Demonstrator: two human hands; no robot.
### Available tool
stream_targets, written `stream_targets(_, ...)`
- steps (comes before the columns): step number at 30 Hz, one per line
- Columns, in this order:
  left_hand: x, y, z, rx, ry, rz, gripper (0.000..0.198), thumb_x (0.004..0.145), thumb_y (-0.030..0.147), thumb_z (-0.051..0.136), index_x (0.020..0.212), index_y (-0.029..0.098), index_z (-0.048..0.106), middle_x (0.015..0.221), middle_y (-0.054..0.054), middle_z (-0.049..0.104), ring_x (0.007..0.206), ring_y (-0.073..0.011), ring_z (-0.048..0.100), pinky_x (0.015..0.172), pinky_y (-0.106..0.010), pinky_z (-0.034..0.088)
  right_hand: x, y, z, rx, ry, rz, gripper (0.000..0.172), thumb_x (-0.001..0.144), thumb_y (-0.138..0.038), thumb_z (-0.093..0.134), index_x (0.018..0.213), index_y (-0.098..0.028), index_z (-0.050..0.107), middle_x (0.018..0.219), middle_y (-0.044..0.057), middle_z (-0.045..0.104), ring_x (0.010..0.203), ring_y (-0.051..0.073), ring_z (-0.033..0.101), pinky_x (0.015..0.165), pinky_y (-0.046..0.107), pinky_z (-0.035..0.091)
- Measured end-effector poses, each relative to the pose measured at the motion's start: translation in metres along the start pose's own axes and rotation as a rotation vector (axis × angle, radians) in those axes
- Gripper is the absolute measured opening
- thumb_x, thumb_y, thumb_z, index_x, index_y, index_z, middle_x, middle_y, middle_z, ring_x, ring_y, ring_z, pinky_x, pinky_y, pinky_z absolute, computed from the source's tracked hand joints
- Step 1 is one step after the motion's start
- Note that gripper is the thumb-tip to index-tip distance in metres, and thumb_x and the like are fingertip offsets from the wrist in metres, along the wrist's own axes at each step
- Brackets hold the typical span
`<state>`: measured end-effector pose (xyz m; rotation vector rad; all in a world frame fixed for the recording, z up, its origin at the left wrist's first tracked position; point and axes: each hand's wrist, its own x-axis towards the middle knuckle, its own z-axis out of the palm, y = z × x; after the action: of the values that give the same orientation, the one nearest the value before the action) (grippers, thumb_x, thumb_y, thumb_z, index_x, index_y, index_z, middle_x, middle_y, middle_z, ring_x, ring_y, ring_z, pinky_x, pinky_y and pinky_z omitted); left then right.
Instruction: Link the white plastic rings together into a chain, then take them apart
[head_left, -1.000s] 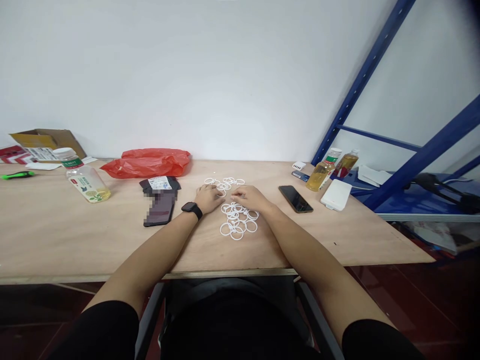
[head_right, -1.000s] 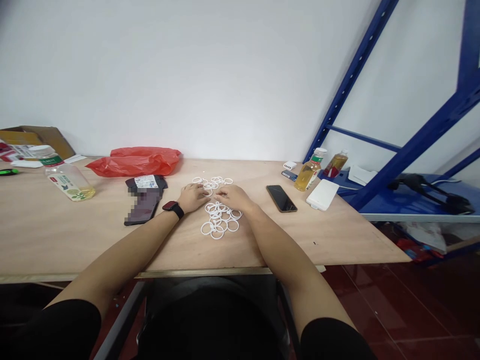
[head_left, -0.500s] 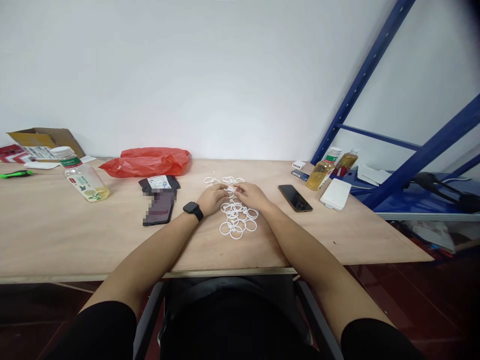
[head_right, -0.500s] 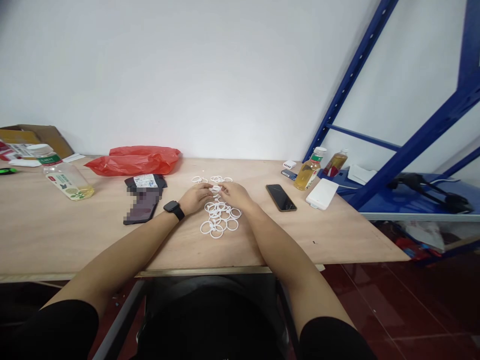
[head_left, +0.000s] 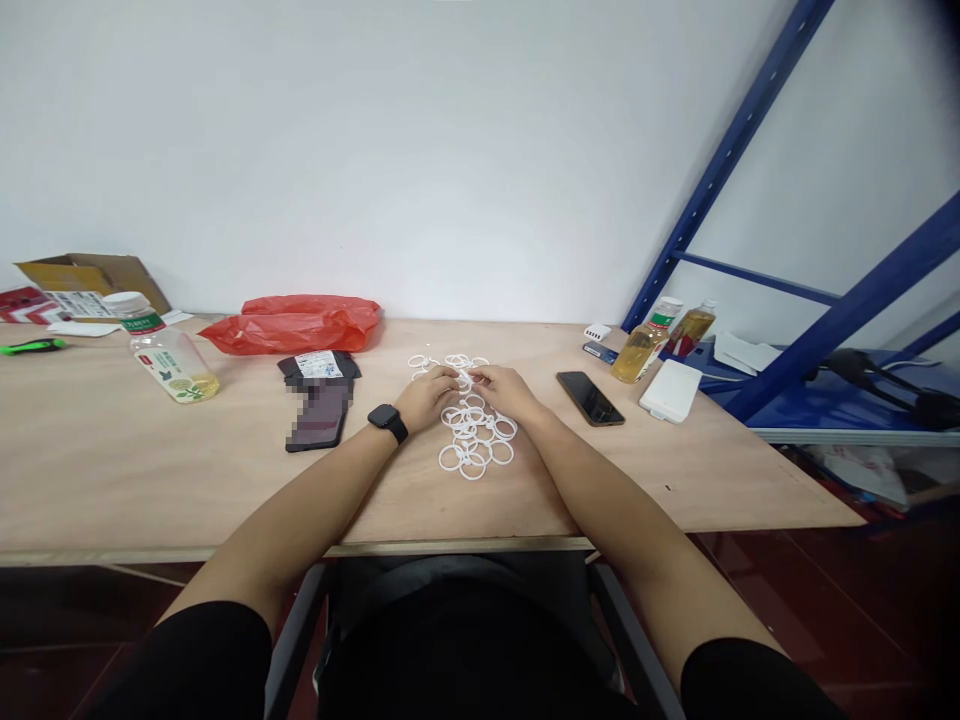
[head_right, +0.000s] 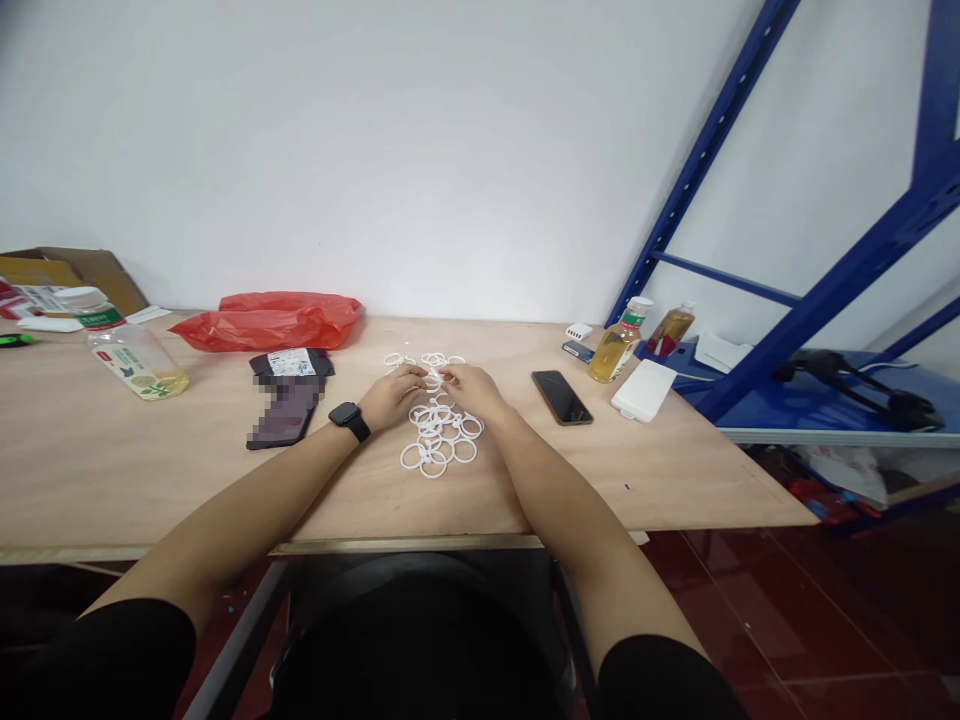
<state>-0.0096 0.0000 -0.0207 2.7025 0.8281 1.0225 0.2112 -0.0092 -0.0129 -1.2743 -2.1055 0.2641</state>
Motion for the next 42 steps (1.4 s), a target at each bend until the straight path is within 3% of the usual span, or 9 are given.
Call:
stream_targets(6,0.000,0.000,0.003,-0.017,0.014,0.002,0.018,0.095,0.021,0.047,0.098,0.019,0.065,0.116,-0.010,0.061,0.110,-0.0197,0.060,0.098,-0.037,0.050,0.000,-0.005,-0.002,0.052,-0.015,-0.066,0.039,0.081,-0.007,0.057,0.113,-0.025,0.071,0.103,0.002,0.074,0.086,0.017,0.066,0.079,0.028,0.049)
stream_targets(13,0.001,-0.001,0.002,-0.012,0.045,-0.002,0.019,0.095,0.021,0.046,0.097,0.019,0.064,0.116,-0.011,0.061,0.109,-0.0195,0.060,0.097,-0.036,0.050,0.007,0.001,0.001,0.030,0.189,-0.024,0.025,0.087,-0.018,0.054,0.106,-0.021,0.070,0.102,0.006,0.073,0.090,0.019,0.065,0.084,0.032,0.048)
stream_targets(20,-0.004,-0.019,0.000,0.212,0.055,-0.280,0.020,0.092,0.026,0.051,0.094,0.020,0.071,0.114,-0.010,0.064,0.103,-0.0241,0.062,0.094,-0.040,0.049,0.003,0.010,-0.004,0.205,0.316,0.115,0.017,0.082,-0.025,0.058,0.091,-0.020,0.072,0.089,0.004,0.071,0.080,0.017,0.063,0.079,0.031,0.049)
stream_targets(23,-0.005,-0.024,-0.001,0.282,0.065,-0.377,0.022,0.089,0.027,0.056,0.103,0.022,0.072,0.113,-0.010,0.067,0.106,-0.0280,0.061,0.098,-0.046,0.045,0.005,0.008,-0.006,0.186,0.346,0.110,0.015,0.078,-0.026,0.062,0.084,-0.021,0.074,0.086,0.004,0.067,0.077,0.017,0.059,0.078,0.031,0.048)
stream_targets(28,-0.001,-0.008,-0.002,0.133,0.112,-0.224,0.033,0.092,0.038,0.054,0.114,0.019,0.069,0.114,-0.011,0.068,0.107,-0.0251,0.061,0.097,-0.041,0.046,0.006,-0.004,-0.005,0.388,0.310,0.201,0.021,0.079,-0.032,0.060,0.088,-0.019,0.074,0.072,0.000,0.063,0.065,0.015,0.054,0.064,0.028,0.045)
stream_targets(31,0.003,0.013,-0.002,0.040,0.062,-0.111,0.035,0.090,0.045,0.058,0.113,0.020,0.068,0.106,-0.009,0.071,0.100,-0.0231,0.064,0.093,-0.039,0.047,0.004,-0.013,-0.002,0.486,0.265,0.240,0.026,0.080,-0.032,0.056,0.098,-0.019,0.070,0.066,-0.002,0.059,0.054,0.012,0.047,0.055,0.025,0.041)
stream_targets(36,0.007,0.033,-0.004,0.023,0.055,-0.095,0.033,0.083,0.050,0.068,0.097,0.021,0.071,0.093,-0.006,0.075,0.090,-0.0219,0.068,0.097,-0.041,0.043,0.002,-0.026,0.007,0.451,0.238,0.256,0.032,0.084,-0.028,0.048,0.111,-0.021,0.063,0.063,-0.004,0.056,0.052,0.012,0.049,0.054,0.025,0.044)
stream_targets(42,0.005,0.027,-0.005,0.087,0.114,-0.160,0.019,0.090,0.036,0.060,0.087,0.022,0.072,0.087,-0.003,0.076,0.085,-0.0194,0.069,0.103,-0.043,0.038,-0.002,-0.035,0.010,0.472,0.162,0.190,0.039,0.087,-0.030,0.048,0.124,-0.024,0.058,0.064,-0.005,0.057,0.053,0.012,0.052,0.055,0.024,0.045)
